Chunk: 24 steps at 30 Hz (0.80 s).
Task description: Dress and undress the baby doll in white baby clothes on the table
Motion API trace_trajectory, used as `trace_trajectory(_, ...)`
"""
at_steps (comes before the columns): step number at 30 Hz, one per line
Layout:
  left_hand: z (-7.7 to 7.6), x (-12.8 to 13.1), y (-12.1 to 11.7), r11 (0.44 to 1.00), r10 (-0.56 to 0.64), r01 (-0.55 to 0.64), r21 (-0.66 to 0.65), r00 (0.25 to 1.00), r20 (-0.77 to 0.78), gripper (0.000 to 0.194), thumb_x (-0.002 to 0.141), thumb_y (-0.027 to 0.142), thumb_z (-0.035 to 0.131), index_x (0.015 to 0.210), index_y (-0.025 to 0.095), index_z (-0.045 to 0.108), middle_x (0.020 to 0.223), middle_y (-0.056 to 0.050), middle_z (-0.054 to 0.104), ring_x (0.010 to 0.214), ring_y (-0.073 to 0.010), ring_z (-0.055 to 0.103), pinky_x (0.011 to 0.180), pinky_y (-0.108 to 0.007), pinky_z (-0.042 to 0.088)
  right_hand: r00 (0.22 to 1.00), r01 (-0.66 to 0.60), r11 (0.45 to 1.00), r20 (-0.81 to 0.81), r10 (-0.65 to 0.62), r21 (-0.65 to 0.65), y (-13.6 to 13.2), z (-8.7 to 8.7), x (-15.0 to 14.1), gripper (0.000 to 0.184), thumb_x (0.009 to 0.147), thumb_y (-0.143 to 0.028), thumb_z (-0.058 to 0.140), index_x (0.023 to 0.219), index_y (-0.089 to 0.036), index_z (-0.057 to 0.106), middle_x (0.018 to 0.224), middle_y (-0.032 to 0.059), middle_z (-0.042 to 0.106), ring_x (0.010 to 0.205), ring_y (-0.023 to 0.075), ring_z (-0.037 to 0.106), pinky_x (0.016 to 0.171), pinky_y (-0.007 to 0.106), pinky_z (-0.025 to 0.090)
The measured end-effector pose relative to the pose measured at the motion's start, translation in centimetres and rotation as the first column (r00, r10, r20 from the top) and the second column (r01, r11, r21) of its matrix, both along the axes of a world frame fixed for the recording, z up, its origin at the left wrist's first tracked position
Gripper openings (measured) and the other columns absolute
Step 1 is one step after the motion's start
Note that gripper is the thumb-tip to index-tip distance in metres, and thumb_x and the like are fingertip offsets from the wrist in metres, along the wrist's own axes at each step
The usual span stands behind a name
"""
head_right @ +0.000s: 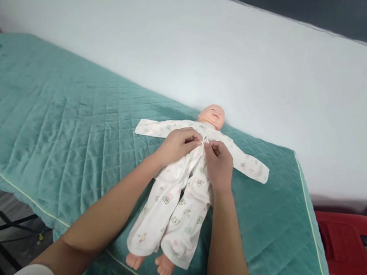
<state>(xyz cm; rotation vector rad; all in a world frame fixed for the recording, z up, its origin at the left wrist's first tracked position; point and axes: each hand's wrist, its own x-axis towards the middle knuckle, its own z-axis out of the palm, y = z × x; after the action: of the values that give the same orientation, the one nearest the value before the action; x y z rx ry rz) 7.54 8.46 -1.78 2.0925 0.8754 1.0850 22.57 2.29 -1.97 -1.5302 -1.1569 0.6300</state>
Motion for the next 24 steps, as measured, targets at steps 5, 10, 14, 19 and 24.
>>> trace_trajectory(5,0.3,0.3,-0.3,0.989,-0.028,0.050,-0.136,0.987,0.159,0.015,0.089,0.028,0.058,0.086,0.016,0.067,0.076,0.000,0.063,0.071,-0.0122,0.055,0.069,-0.024,0.042,0.964,-0.079,0.996,-0.252,0.089,0.048,0.4,-0.3,0.2,0.028,0.075,-0.045,0.073,0.088,-0.021,0.069,0.072,-0.0020,0.063,0.059,0.0106,0.050,0.056,0.024,0.039)
trace_trajectory(10,0.2,0.5,-0.5,0.971,0.017,0.020,-0.239,0.988,0.154,0.014,0.085,0.028,0.061,0.084,0.017,0.069,0.074,0.000,0.064,0.066,-0.0110,0.052,0.064,-0.023,0.040,0.942,-0.084,0.995,-0.320,0.100,0.062,0.4,-0.8,0.3,0.030,0.071,-0.044,0.078,0.090,-0.022,0.072,0.078,0.0001,0.067,0.063,0.0118,0.055,0.059,0.025,0.044)
trace_trajectory(14,0.0,0.4,-0.5,0.953,0.051,0.010,-0.303,0.980,0.192,0.013,0.082,0.028,0.065,0.083,0.016,0.070,0.072,0.001,0.064,0.064,-0.0099,0.052,0.062,-0.023,0.039,0.945,-0.146,0.987,-0.284,0.160,0.070,0.2,-0.6,0.3,0.026,0.073,-0.039,0.078,0.091,-0.022,0.072,0.079,-0.0012,0.065,0.067,0.0111,0.056,0.063,0.025,0.045)
trace_trajectory(19,-0.2,0.0,-0.4,0.940,0.026,0.051,-0.339,0.976,0.218,0.009,0.080,0.023,0.065,0.080,0.015,0.070,0.076,-0.001,0.069,0.067,-0.0104,0.057,0.066,-0.023,0.043,0.964,-0.200,0.980,-0.181,0.194,-0.011,0.0,0.3,0.1,0.027,0.072,-0.034,0.079,0.093,-0.021,0.067,0.079,-0.0010,0.063,0.069,0.0113,0.054,0.062,0.024,0.043)
trace_trajectory(24,0.0,-0.3,-0.5,0.949,-0.033,0.086,-0.304,0.984,0.175,0.011,0.082,0.016,0.058,0.083,0.016,0.069,0.079,-0.001,0.070,0.071,-0.0108,0.059,0.069,-0.023,0.044,0.986,-0.163,0.982,-0.038,0.160,-0.093,-0.1,0.5,-0.3,0.031,0.073,-0.034,0.075,0.096,-0.021,0.060,0.074,-0.0025,0.062,0.066,0.0125,0.055,0.062,0.026,0.043)
